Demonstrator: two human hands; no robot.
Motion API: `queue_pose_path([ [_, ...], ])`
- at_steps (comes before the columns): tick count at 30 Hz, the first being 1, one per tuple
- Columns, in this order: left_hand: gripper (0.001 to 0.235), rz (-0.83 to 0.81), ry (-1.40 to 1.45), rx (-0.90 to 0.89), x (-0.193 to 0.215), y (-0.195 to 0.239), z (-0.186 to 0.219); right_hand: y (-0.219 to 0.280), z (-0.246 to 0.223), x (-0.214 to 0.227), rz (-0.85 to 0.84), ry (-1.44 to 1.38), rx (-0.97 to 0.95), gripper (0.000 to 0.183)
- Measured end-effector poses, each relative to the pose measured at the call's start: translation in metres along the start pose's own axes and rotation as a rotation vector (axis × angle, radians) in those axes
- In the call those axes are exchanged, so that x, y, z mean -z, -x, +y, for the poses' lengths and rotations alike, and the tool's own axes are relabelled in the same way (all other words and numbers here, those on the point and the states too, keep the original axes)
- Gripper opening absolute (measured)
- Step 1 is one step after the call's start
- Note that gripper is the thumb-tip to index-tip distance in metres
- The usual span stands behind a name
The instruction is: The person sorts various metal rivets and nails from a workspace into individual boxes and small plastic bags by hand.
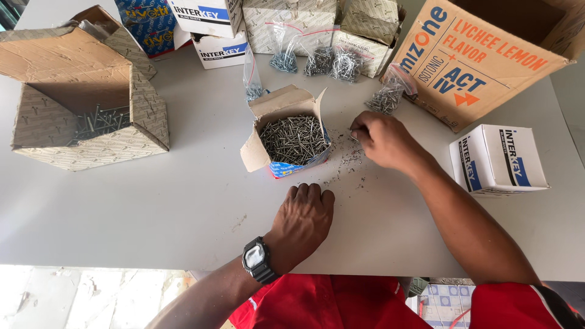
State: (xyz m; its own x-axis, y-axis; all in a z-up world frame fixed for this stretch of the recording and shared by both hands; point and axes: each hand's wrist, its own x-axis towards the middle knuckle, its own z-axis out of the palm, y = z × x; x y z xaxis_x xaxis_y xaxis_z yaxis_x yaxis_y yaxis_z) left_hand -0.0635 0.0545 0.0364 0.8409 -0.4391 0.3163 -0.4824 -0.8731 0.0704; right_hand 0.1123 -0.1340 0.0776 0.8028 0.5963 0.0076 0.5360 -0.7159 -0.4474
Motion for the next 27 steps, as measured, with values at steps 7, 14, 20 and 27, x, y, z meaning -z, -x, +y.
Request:
queue_pose_path([
  [7, 0.015, 0.054, 0.005, -0.075, -0.002, 0.003, -0.003, 0.001, -0.06, 0.041, 0.254, -0.561, 0.376, 0.009],
  [14, 0.013, 0.242, 0.301, -0.038, 0.062, -0.011, -0.022, -0.003, -0.038, 0.034, 0.387, -0.124, 0.326, 0.012],
  [20, 0.01, 0.373, 0.2, 0.09, 0.075, -0.043, -0.068, 0.008, 0.001, -0.011, -0.01, 0.238, -0.117, 0.021],
  [27, 0.02, 0.446, 0.198, 0.227, 0.064, -0.028, -0.083, 0.007, 0.01, -0.017, -0.043, 0.23, -0.149, 0.023],
])
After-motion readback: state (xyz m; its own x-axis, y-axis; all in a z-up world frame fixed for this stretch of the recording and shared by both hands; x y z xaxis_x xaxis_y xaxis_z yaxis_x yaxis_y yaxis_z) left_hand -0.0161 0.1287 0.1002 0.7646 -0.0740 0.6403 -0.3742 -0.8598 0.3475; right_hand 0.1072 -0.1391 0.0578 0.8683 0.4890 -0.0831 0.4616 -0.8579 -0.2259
